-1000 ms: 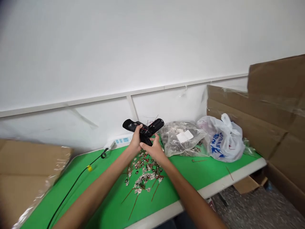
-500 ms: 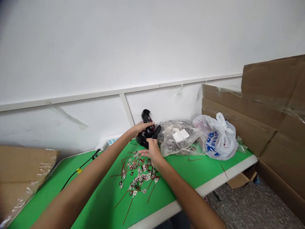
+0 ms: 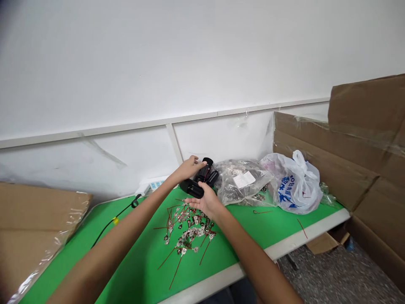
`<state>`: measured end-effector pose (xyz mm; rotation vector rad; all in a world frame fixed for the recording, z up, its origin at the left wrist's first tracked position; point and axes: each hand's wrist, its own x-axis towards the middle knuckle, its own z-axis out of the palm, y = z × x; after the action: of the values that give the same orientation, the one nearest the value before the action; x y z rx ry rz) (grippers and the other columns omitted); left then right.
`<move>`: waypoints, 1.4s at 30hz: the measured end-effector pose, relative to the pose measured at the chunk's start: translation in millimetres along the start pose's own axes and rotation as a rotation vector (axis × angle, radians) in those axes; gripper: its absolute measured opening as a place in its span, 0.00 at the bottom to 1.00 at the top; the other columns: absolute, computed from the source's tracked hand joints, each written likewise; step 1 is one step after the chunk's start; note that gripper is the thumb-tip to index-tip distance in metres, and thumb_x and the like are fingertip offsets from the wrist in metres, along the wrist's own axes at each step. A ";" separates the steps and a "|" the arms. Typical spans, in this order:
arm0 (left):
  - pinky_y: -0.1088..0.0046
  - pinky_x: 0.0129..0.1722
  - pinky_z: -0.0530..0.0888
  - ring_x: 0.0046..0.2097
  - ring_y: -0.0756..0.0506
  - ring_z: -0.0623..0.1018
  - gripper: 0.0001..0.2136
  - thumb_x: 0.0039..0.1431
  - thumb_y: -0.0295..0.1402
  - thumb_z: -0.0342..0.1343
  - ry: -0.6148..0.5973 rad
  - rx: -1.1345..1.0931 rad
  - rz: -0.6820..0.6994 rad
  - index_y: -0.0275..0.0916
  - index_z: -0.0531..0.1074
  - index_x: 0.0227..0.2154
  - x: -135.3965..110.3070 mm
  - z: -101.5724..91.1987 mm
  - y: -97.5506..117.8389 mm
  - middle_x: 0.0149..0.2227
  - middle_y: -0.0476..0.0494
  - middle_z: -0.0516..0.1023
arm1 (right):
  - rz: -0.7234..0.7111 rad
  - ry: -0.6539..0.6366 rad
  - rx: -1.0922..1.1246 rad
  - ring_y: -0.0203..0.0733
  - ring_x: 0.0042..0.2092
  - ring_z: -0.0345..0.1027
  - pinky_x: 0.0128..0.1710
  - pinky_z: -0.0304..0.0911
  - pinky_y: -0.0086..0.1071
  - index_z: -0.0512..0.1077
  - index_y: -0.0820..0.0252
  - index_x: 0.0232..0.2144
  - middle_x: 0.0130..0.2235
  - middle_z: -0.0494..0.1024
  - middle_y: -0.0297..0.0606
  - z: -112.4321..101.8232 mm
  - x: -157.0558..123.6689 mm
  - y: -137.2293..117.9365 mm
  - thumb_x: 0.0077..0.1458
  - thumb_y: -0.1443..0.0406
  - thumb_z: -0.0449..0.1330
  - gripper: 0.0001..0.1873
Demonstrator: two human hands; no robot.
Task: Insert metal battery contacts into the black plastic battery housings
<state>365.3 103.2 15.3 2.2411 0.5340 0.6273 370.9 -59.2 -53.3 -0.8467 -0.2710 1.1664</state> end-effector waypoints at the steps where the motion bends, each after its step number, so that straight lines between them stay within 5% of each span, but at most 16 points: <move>1: 0.55 0.59 0.70 0.59 0.29 0.77 0.24 0.56 0.51 0.64 0.034 0.006 0.060 0.38 0.73 0.49 -14.1 -6.0 1.7 0.53 0.29 0.80 | 0.003 -0.022 0.021 0.42 0.34 0.81 0.32 0.73 0.30 0.69 0.61 0.48 0.41 0.81 0.42 -0.5 -1.1 -1.5 0.71 0.55 0.50 0.17; 4: 0.56 0.68 0.63 0.66 0.36 0.71 0.19 0.68 0.40 0.51 0.084 0.054 0.231 0.42 0.70 0.58 -63.1 -22.0 -3.2 0.63 0.37 0.74 | 0.007 -0.108 0.096 0.42 0.36 0.81 0.34 0.74 0.30 0.71 0.61 0.49 0.42 0.82 0.43 -2.4 -3.8 -5.5 0.72 0.53 0.47 0.21; 8: 0.48 0.69 0.62 0.69 0.35 0.67 0.27 0.63 0.28 0.50 -0.002 0.403 0.589 0.41 0.63 0.66 -116.5 -34.2 -29.3 0.67 0.35 0.69 | -0.011 -0.197 0.104 0.38 0.33 0.78 0.35 0.74 0.28 0.72 0.65 0.48 0.40 0.83 0.46 -1.0 -8.7 -5.0 0.73 0.59 0.48 0.18; 13: 0.45 0.69 0.63 0.70 0.32 0.65 0.33 0.62 0.30 0.55 -0.006 0.582 0.645 0.41 0.58 0.70 -137.8 -40.1 -54.5 0.70 0.33 0.64 | 0.010 -0.254 0.027 0.35 0.28 0.75 0.28 0.70 0.24 0.71 0.64 0.44 0.33 0.80 0.39 6.4 -17.0 6.1 0.69 0.69 0.52 0.08; 19: 0.51 0.59 0.73 0.58 0.36 0.75 0.22 0.71 0.31 0.50 0.084 0.555 0.561 0.44 0.64 0.66 -156.9 -49.5 -77.0 0.59 0.37 0.77 | 0.015 -0.261 -0.205 0.35 0.26 0.72 0.24 0.67 0.25 0.73 0.65 0.41 0.32 0.81 0.43 1.6 -19.0 2.0 0.73 0.55 0.52 0.19; 24: 0.59 0.49 0.77 0.46 0.39 0.80 0.19 0.73 0.44 0.51 0.266 0.187 0.182 0.41 0.68 0.60 -182.3 -49.3 -92.7 0.48 0.39 0.80 | -0.138 -0.153 -0.500 0.36 0.28 0.73 0.29 0.68 0.30 0.74 0.61 0.44 0.37 0.81 0.41 -7.7 -16.1 -1.5 0.71 0.49 0.52 0.22; 28: 0.74 0.27 0.74 0.32 0.47 0.76 0.21 0.69 0.50 0.56 0.411 -0.325 -0.017 0.41 0.68 0.55 -181.1 -45.1 -99.6 0.42 0.43 0.78 | -0.517 -0.029 -1.087 0.43 0.39 0.74 0.41 0.69 0.37 0.75 0.57 0.44 0.40 0.80 0.38 -14.3 -14.1 7.8 0.66 0.57 0.60 0.11; 31: 0.77 0.18 0.66 0.24 0.51 0.68 0.22 0.64 0.53 0.60 0.459 -0.521 -0.090 0.41 0.69 0.50 -173.5 -44.5 -104.3 0.32 0.50 0.72 | -0.802 -0.103 -1.423 0.48 0.49 0.71 0.52 0.66 0.44 0.76 0.57 0.45 0.44 0.79 0.41 -15.5 -13.2 17.4 0.67 0.63 0.58 0.08; 36: 0.77 0.18 0.66 0.23 0.51 0.69 0.21 0.62 0.53 0.62 0.441 -0.603 -0.108 0.40 0.69 0.45 -169.5 -42.2 -109.2 0.29 0.51 0.70 | -0.889 -0.199 -1.655 0.52 0.53 0.68 0.54 0.67 0.47 0.77 0.57 0.49 0.47 0.78 0.45 -16.7 -10.7 30.0 0.68 0.66 0.58 0.10; 42: 0.76 0.25 0.70 0.30 0.49 0.73 0.22 0.64 0.49 0.62 0.324 -0.583 -0.051 0.39 0.71 0.53 -171.8 -35.3 -112.1 0.40 0.44 0.78 | -0.881 -0.296 -1.677 0.52 0.56 0.66 0.58 0.65 0.50 0.78 0.54 0.51 0.51 0.77 0.45 -17.9 0.3 33.0 0.67 0.67 0.60 0.12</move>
<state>187.8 101.1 -93.6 1.5839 0.4857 0.9852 358.8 -62.4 -88.6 -1.6703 -1.8042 -0.0351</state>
